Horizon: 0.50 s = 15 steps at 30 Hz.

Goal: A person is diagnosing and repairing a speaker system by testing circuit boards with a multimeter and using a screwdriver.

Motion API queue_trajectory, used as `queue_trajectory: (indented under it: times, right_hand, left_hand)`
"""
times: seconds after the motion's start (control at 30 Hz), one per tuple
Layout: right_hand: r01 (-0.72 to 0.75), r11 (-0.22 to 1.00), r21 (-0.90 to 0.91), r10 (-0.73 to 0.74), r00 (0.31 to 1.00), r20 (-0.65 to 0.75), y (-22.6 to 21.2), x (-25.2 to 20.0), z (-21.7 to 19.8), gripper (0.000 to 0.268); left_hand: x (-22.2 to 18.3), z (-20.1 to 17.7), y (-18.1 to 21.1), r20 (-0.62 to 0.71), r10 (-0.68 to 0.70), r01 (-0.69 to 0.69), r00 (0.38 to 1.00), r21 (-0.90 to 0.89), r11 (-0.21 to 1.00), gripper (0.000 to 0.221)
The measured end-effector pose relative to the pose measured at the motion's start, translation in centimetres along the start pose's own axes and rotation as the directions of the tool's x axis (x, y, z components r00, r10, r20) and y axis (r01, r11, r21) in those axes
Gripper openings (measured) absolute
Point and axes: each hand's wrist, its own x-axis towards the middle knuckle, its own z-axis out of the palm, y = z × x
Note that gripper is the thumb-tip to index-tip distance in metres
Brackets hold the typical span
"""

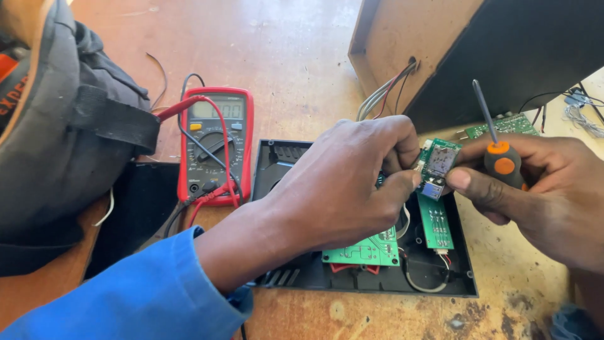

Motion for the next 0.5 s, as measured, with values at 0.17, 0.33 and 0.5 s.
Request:
queue_trajectory:
  times: [0.17,0.33,0.5]
  right_hand:
    - [0.020,0.985,-0.173,-0.036,0.996,-0.086,0.0,-1.1,0.6,0.027]
    - [0.151,0.940,-0.304,-0.179,0.982,-0.066,-1.4,-2.0,1.8,0.028]
    - [0.033,0.951,-0.306,-0.081,0.986,-0.145,-1.6,-2.2,1.8,0.036]
  left_hand:
    - [0.0,-0.3,0.4,0.041,-0.083,0.083,0.996,-0.010,0.996,0.022]
    - [0.0,-0.5,0.0,0.083,-0.041,0.054,0.996,-0.157,0.986,0.028]
    - [0.1,-0.8,0.2,0.115,-0.050,0.068,0.992,-0.156,0.985,0.030]
